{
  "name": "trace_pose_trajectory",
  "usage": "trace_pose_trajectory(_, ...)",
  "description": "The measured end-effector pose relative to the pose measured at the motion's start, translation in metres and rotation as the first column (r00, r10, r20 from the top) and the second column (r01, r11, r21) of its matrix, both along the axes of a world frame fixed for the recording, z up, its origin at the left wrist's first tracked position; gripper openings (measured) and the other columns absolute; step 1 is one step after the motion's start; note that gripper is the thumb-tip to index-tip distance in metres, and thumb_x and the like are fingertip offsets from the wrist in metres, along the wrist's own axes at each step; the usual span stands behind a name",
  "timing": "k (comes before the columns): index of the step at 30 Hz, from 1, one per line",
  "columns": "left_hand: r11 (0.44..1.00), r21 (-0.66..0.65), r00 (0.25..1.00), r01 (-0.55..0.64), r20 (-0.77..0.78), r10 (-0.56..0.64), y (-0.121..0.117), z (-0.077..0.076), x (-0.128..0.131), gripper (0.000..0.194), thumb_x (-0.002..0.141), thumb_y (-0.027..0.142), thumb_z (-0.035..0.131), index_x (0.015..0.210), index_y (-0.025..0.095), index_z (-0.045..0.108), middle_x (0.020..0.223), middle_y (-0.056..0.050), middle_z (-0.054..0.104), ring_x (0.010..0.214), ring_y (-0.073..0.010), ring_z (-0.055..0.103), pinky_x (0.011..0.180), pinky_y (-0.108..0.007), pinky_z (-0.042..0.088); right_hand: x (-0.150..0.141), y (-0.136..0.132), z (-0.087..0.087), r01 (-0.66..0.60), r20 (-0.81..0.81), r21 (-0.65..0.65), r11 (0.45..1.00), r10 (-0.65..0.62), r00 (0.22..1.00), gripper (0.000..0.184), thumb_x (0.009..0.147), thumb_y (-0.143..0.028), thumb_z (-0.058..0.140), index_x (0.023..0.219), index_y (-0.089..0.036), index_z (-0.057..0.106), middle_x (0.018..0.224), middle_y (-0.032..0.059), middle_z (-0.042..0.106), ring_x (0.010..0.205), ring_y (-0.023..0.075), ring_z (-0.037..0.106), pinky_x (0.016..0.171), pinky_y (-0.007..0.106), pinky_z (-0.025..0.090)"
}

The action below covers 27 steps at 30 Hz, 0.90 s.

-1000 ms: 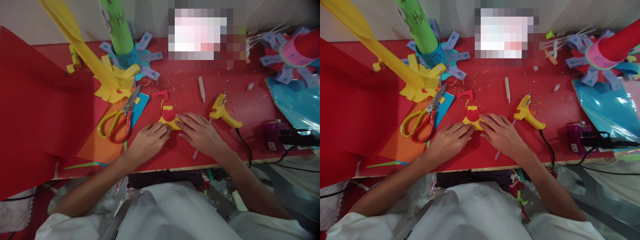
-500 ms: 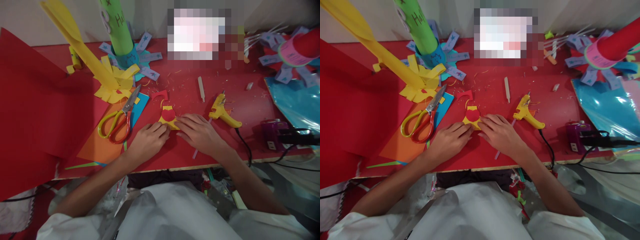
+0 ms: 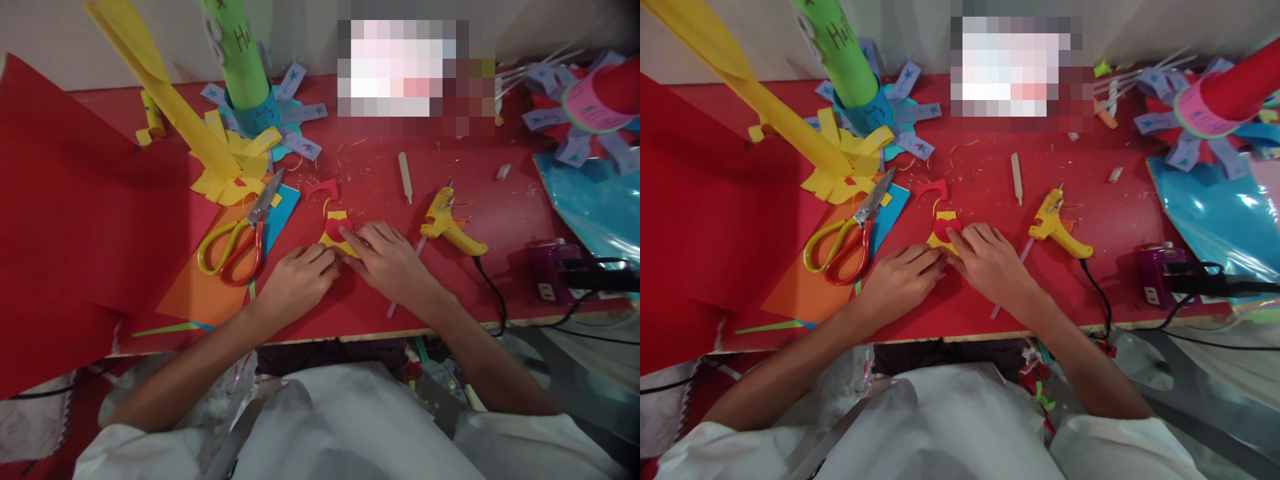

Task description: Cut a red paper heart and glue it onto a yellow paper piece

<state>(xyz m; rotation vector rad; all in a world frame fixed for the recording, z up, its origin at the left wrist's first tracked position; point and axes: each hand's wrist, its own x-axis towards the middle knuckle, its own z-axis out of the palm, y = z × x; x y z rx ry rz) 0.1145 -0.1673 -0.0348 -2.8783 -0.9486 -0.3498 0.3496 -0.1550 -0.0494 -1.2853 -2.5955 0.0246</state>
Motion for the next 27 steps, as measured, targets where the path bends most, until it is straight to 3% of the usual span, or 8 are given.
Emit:
trace_pose_trajectory(11, 1.000, 0.013, 1.000, 0.007, -0.017, -0.007, 0.0007, 0.0010, 0.0001, 0.011, 0.106, 0.014, 0.067, 0.112, 0.013, 0.076, 0.116, -0.007, 0.076, 0.110, -0.0240, 0.069, 0.085, -0.038, 0.059, -0.0007, -0.0007, 0.0038, 0.013, -0.006, -0.060, 0.998, -0.014, 1.000, 0.043, 0.115, -0.034, 0.054, 0.148, -0.012, 0.069, 0.115, 0.0171, 0.073, 0.117, 0.0327, 0.065, 0.099, 0.045, 0.050)
trace_pose_trajectory(17, 1.000, -0.005, 1.000, -0.002, -0.027, 0.002, 0.0005, -0.0008, 0.0003, 0.019, 0.107, 0.018, 0.068, 0.123, 0.012, 0.076, 0.122, -0.008, 0.076, 0.111, -0.0235, 0.069, 0.087, -0.038, 0.059, 0.0038, 0.0003, 0.0032, -0.019, 0.013, -0.014, 1.000, 0.019, 1.000, 0.040, 0.113, -0.022, 0.053, 0.150, -0.013, 0.067, 0.116, 0.0152, 0.074, 0.116, 0.0318, 0.066, 0.099, 0.045, 0.052)
trace_pose_trajectory(20, 1.000, 0.001, 1.000, -0.001, -0.026, 0.001, 0.0002, -0.0016, 0.0003, 0.017, 0.107, 0.019, 0.069, 0.121, 0.013, 0.077, 0.122, -0.007, 0.076, 0.112, -0.0237, 0.070, 0.087, -0.037, 0.059, 0.0033, 0.0002, 0.0021, -0.024, 0.017, 0.020, 1.000, 0.024, 1.000, 0.040, 0.114, -0.025, 0.053, 0.149, -0.014, 0.068, 0.116, 0.0152, 0.074, 0.114, 0.0315, 0.066, 0.099, 0.045, 0.052)
trace_pose_trajectory(27, 1.000, -0.011, 1.000, -0.009, -0.022, 0.008, -0.0001, -0.0023, 0.0000, 0.016, 0.105, 0.018, 0.071, 0.120, 0.014, 0.077, 0.122, -0.006, 0.076, 0.115, -0.0245, 0.070, 0.089, -0.038, 0.061, 0.0024, -0.0019, 0.0037, -0.018, 0.052, 0.090, 0.996, 0.013, 0.999, 0.044, 0.112, -0.019, 0.055, 0.154, -0.020, 0.065, 0.140, 0.0158, 0.072, 0.126, 0.0319, 0.061, 0.102, 0.045, 0.051)
